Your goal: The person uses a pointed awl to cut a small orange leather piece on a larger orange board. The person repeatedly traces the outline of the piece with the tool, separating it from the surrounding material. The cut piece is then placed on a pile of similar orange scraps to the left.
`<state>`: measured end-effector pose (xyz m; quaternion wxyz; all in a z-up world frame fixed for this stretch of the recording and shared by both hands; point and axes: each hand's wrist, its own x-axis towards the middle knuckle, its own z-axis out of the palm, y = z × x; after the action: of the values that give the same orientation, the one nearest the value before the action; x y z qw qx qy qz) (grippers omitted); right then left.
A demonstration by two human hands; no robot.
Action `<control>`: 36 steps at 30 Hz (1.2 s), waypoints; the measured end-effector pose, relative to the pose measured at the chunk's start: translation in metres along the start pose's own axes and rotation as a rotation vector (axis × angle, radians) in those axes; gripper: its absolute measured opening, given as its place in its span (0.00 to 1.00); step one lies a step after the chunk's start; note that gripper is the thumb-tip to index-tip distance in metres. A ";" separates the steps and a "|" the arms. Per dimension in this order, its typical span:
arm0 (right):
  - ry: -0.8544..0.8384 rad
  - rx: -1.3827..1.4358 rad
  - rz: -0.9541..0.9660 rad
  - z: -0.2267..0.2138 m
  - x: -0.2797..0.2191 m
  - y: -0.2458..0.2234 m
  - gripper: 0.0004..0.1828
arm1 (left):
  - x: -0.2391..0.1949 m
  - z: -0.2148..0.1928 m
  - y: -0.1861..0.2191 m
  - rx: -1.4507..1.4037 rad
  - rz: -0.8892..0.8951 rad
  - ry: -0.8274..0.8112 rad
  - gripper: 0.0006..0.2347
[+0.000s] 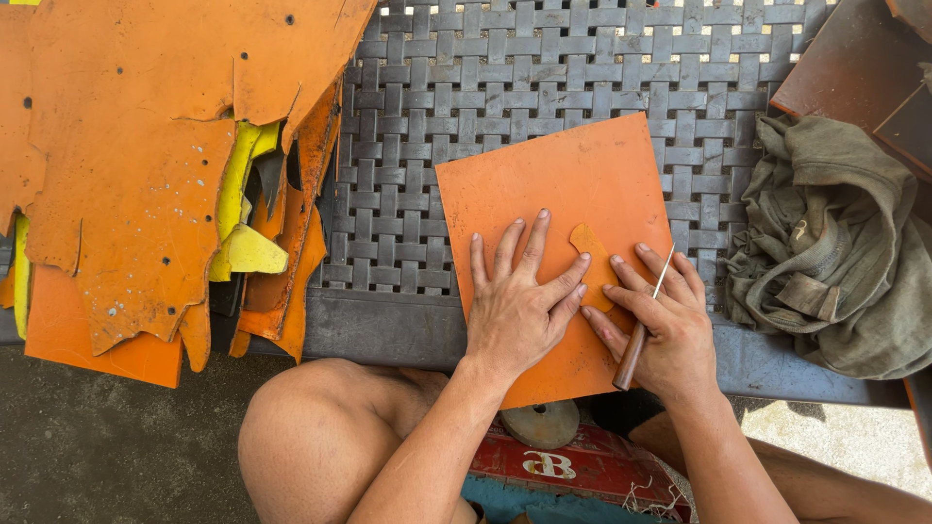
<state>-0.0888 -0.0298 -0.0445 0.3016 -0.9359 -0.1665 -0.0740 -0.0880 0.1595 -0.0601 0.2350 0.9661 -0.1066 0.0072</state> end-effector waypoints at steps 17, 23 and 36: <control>-0.007 0.010 0.007 -0.001 0.001 0.000 0.15 | 0.001 0.000 0.000 -0.006 0.004 0.011 0.13; -0.002 0.016 0.007 -0.001 0.001 0.000 0.15 | 0.008 -0.009 -0.003 -0.070 -0.027 -0.046 0.12; -0.001 -0.001 -0.004 0.000 0.001 0.001 0.17 | 0.012 -0.014 -0.002 -0.091 -0.054 -0.081 0.13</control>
<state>-0.0879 -0.0300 -0.0450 0.3011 -0.9356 -0.1685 -0.0743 -0.0755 0.1654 -0.0477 0.2742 0.9565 -0.0899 -0.0431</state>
